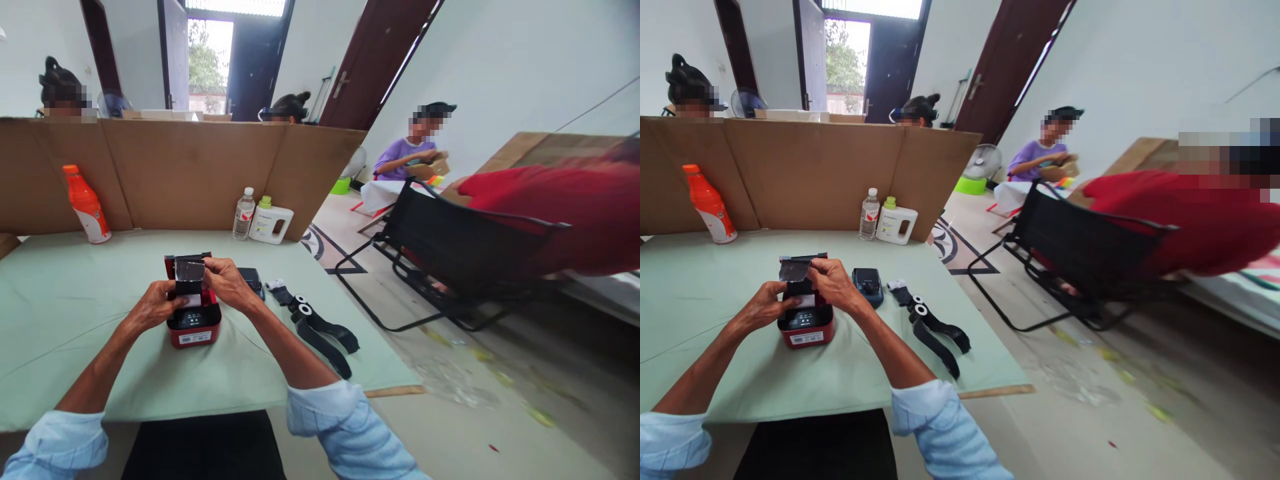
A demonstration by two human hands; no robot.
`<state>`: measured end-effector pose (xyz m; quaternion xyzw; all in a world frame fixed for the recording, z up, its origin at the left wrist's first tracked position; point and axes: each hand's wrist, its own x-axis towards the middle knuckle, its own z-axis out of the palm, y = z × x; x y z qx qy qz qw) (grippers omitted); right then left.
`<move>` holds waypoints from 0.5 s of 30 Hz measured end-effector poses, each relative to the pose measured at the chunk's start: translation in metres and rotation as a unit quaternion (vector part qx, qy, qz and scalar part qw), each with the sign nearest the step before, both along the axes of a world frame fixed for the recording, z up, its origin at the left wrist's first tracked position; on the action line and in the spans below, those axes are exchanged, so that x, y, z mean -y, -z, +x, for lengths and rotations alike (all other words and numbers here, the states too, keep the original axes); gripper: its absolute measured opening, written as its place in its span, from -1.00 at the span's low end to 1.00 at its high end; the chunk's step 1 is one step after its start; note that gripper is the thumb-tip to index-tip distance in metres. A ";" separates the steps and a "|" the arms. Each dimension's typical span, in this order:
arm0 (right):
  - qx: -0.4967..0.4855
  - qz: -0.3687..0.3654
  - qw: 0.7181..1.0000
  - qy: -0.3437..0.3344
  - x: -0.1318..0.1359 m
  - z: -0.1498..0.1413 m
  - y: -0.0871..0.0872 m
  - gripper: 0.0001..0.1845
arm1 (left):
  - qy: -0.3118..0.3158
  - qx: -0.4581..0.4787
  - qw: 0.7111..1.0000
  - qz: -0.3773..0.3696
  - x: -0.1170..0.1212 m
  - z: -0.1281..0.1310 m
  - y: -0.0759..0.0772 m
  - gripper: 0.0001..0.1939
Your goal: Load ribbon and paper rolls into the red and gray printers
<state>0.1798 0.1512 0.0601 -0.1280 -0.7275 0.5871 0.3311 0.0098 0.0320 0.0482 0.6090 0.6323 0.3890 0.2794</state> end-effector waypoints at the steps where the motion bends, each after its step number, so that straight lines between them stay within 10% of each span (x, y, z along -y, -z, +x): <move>1: -0.004 0.005 1.000 0.001 0.000 0.001 -0.003 -0.43 | 0.005 0.004 1.000 0.000 0.000 0.001 -0.001 -0.67; 15: -0.076 -0.050 0.996 0.014 0.027 0.050 -0.002 -0.69 | 0.003 -0.149 0.982 0.119 -0.004 0.011 -0.017 -0.76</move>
